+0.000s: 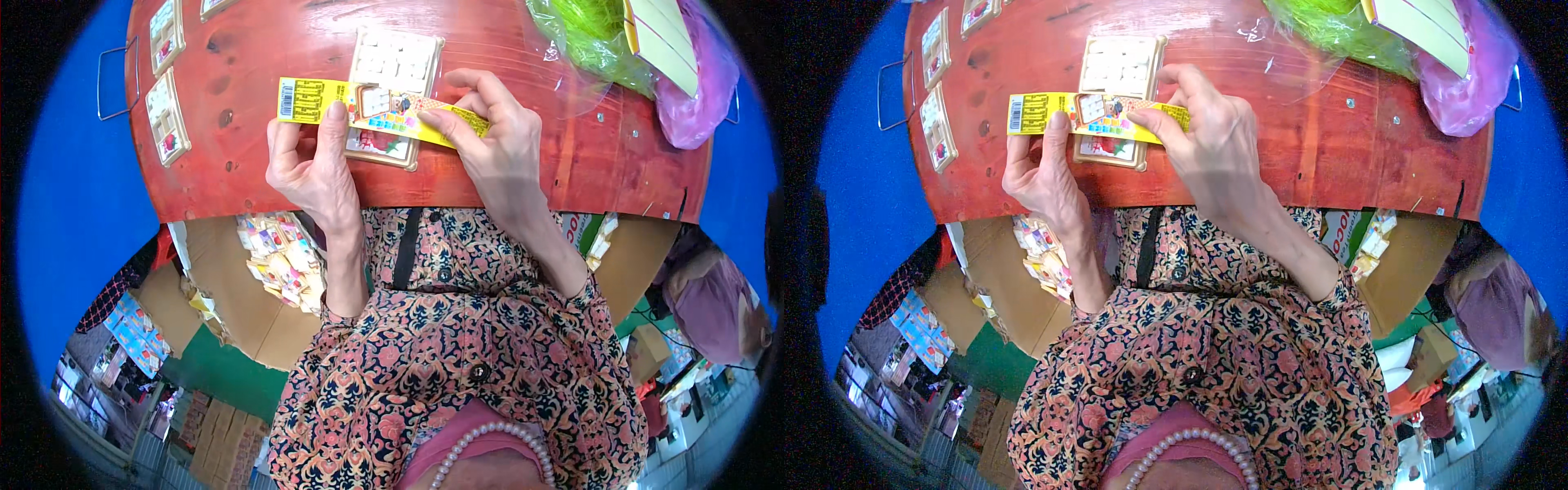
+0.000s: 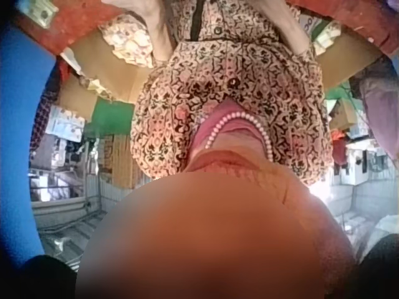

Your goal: Applying adhesive labels or seals to small plastic product containers.

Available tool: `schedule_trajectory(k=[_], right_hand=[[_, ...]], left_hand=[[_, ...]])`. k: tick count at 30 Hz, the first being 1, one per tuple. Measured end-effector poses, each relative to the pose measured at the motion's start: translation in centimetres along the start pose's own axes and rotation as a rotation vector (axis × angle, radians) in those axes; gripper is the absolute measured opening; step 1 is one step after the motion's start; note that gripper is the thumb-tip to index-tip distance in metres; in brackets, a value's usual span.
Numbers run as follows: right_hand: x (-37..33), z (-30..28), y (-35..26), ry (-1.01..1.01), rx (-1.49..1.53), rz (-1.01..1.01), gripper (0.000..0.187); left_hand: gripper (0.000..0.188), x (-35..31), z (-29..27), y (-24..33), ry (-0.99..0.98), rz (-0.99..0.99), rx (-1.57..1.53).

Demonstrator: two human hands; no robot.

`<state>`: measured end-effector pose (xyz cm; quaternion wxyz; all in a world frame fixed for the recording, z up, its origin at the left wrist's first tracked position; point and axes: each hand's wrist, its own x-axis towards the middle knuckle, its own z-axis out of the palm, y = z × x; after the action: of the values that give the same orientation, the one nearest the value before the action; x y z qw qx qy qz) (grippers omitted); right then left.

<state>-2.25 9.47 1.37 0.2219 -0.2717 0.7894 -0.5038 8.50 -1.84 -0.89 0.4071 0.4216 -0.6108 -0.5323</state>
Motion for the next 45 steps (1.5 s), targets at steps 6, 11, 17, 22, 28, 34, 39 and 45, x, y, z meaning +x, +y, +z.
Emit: schedule_trajectory(k=[6, 11, 17, 22, 28, 34, 39, 45], right_hand=[[0.5, 0.3, 0.4, 0.015, -0.053, -0.005, 0.026], [0.6, 0.8, 1.0, 0.039, -0.067, -0.027, 0.028], [1.0, 1.3, 1.9, 0.063, -0.078, -0.047, 0.03], [1.1, 1.2, 1.7, 0.035, -0.126, -0.017, 0.03], [1.5, 1.1, 1.8, 0.017, -0.209, -0.084, 0.03], [-0.4, 1.8, 1.8, -0.109, -0.293, -0.106, 0.03], [-2.8, 2.9, 0.5, -0.327, -0.312, -0.095, 0.027], [-3.4, 3.4, 1.5, -0.336, -0.329, -0.183, 0.027]], left_hand=[[0.013, 0.2, 0.0, -1.0, 0.003, 0.103, 0.203], [0.014, 0.4, -0.3, -1.6, 0.001, 0.122, 0.293], [0.016, 0.6, -0.1, -2.1, -0.022, 0.202, 0.442], [0.017, 0.8, -0.2, -2.0, -0.026, 0.214, 0.508], [0.017, 0.9, -0.4, -1.6, -0.034, 0.198, 0.56], [0.014, -2.2, -2.8, -0.5, 0.038, 0.11, 0.628], [0.012, -6.3, -6.0, -1.4, 0.189, 0.002, 0.604], [0.021, -7.9, -6.7, -1.2, 0.312, -0.491, -0.207]])
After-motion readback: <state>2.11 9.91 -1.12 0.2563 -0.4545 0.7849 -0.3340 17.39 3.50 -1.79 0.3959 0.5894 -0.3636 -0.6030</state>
